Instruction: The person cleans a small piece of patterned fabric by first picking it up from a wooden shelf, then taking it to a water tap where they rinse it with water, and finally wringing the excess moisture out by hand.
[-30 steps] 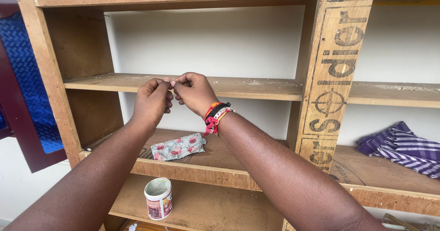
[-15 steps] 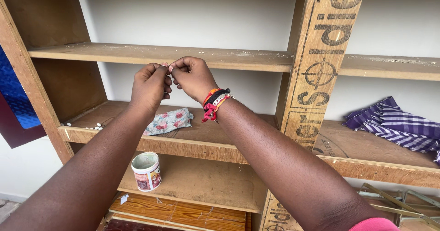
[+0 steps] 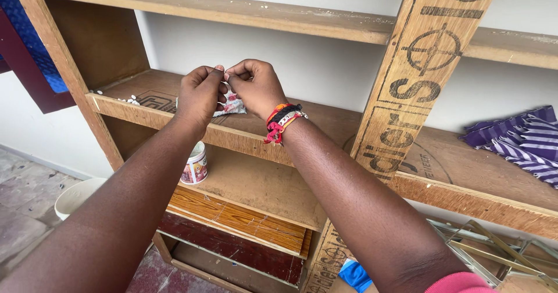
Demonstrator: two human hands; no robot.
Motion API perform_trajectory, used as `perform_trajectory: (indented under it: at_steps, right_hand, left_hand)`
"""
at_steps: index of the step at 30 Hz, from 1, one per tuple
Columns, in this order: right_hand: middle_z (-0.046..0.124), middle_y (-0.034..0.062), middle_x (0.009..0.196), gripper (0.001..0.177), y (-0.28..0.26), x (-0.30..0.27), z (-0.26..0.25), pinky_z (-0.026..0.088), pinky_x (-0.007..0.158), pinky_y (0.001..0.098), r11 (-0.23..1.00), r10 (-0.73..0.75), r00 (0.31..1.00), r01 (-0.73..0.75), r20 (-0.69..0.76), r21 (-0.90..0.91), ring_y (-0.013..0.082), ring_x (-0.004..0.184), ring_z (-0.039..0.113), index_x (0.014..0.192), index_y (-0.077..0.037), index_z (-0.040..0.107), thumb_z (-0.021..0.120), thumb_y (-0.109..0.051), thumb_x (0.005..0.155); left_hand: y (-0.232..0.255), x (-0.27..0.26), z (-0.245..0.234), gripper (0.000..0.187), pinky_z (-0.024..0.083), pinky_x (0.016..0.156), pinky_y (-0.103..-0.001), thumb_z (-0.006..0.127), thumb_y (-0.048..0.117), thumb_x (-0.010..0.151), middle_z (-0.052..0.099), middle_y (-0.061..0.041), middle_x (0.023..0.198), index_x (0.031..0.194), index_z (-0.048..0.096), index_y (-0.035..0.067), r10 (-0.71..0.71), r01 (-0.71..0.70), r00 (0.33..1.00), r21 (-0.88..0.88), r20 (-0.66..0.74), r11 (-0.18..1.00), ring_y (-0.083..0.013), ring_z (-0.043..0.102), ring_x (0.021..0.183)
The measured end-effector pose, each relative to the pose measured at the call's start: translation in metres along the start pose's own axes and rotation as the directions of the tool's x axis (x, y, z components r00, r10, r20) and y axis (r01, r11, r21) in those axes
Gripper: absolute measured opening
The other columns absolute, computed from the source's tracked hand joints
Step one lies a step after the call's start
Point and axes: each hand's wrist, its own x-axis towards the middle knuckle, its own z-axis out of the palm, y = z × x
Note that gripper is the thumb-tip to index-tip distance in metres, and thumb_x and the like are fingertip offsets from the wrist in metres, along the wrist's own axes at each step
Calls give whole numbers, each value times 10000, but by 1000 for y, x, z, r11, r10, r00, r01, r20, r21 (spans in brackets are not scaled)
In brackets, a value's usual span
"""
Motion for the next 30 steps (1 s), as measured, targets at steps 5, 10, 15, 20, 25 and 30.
perform_trajectory:
  at_steps: [5, 10, 15, 20, 25, 30]
  right_hand:
    - [771, 63, 843, 86, 20, -16, -2, 611, 680, 242, 996, 64, 997, -66, 33, 65, 88, 741, 717, 920, -3, 735, 740, -88, 910]
    - [755, 59, 857, 92, 33, -33, -5, 629, 653, 239, 988, 106, 992, -112, 63, 108, 82, 735, 712, 942, -2, 722, 742, -85, 910]
    - [749, 55, 836, 117, 49, -44, -4, 579, 604, 237, 973, 182, 981, -189, 66, 129, 83, 679, 670, 980, 1, 737, 758, -86, 904]
    - [737, 39, 805, 134, 65, -58, -3, 593, 618, 234, 921, 299, 946, -320, 123, 223, 76, 682, 687, 976, -3, 739, 700, -130, 956]
    - [724, 42, 794, 162, 80, -65, 1, 575, 604, 241, 905, 317, 938, -343, 141, 253, 82, 668, 663, 958, 10, 724, 702, -150, 972]
    - [741, 51, 793, 156, 86, -74, 9, 563, 596, 236, 902, 329, 931, -359, 156, 240, 80, 661, 667, 956, 8, 700, 715, -148, 959]
  left_hand:
    - [-26, -11, 9, 257, 475, 572, -255, 597, 325, 1024, 609, 10, 750, 900, 613, 101, -52, 52, 998, -18, -32, 999, -77, 560, 646]
    - [-43, -22, 14, 240, 465, 569, -251, 584, 314, 1022, 617, 12, 750, 901, 614, 109, -64, 65, 997, 4, -46, 998, -72, 560, 647]
    - [-56, -35, 18, 236, 467, 579, -253, 581, 295, 1028, 612, 11, 756, 911, 609, 92, -89, 91, 995, 32, -52, 995, -75, 553, 655]
    - [-73, -40, 23, 202, 493, 594, -249, 584, 279, 1018, 620, 10, 767, 938, 600, 94, -122, 125, 990, 32, -63, 992, -68, 573, 663]
    - [-89, -39, 22, 216, 485, 568, -249, 597, 291, 1022, 610, 9, 757, 930, 592, 95, -150, 151, 987, 25, -53, 988, -68, 564, 644]
    - [-103, -43, 13, 246, 465, 540, -246, 590, 313, 1042, 608, 10, 757, 925, 586, 96, -136, 136, 990, -14, -45, 991, -67, 558, 629]
